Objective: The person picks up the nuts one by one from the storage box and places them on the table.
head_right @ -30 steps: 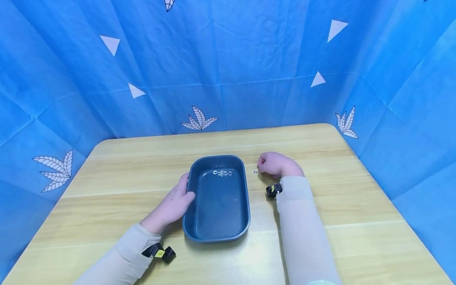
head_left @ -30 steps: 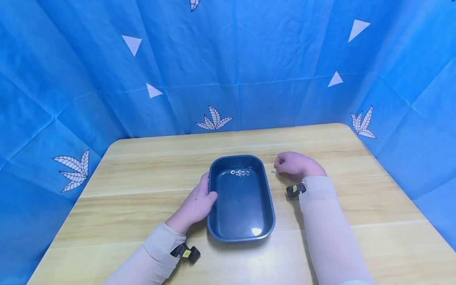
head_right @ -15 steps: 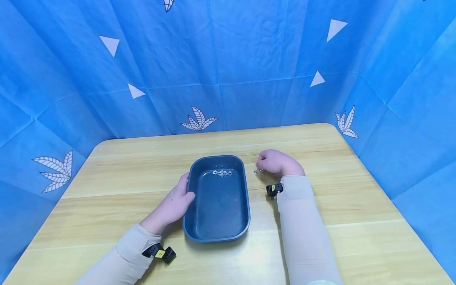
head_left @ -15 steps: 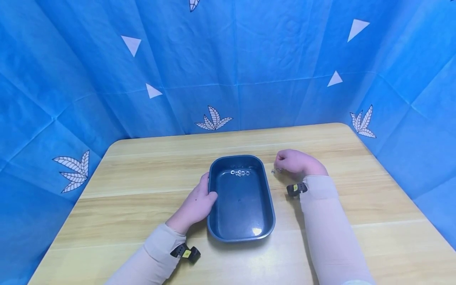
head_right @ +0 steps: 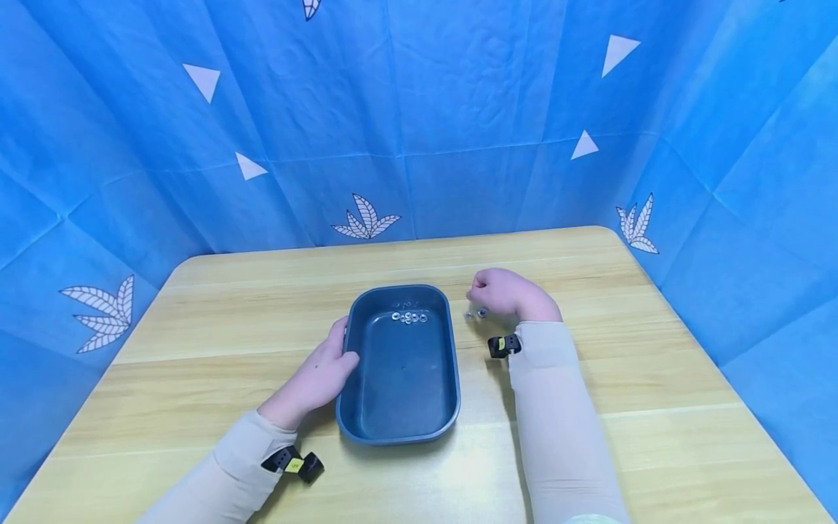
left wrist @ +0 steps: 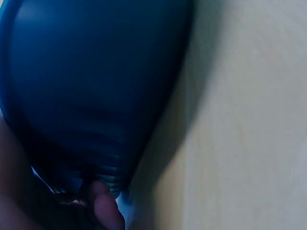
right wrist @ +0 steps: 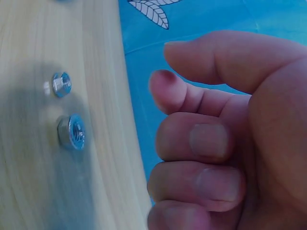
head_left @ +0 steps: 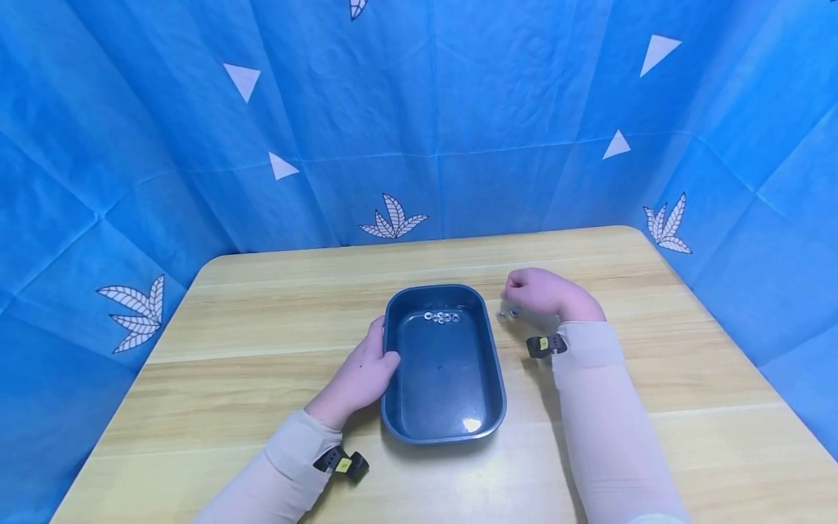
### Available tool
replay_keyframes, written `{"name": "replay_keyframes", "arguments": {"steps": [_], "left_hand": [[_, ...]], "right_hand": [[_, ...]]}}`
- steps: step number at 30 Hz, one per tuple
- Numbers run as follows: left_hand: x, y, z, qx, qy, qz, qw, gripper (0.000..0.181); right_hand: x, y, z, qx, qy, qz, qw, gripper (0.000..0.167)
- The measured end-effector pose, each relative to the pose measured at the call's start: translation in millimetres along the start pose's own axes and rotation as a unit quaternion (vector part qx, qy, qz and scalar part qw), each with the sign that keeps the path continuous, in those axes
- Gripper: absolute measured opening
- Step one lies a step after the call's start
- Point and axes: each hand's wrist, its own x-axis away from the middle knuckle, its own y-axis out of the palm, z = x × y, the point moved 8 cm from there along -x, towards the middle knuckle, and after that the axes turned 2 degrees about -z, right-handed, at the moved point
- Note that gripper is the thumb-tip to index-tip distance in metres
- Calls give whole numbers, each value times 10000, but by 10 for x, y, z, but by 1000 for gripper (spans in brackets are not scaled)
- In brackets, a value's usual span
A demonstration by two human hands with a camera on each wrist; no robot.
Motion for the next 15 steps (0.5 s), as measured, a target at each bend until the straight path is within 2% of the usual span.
{"name": "replay_keyframes", "arguments": {"steps": [7,15], "left_hand": [[0,-1,-6,-4,-22,0,10000,68],[-13,-9,0,-13,35,19,10000,67]], "right_hand": [[14,-113,-98,46,-245,375,9990,27],[68,-210,-286,-52,-504,562,9971,26]]}}
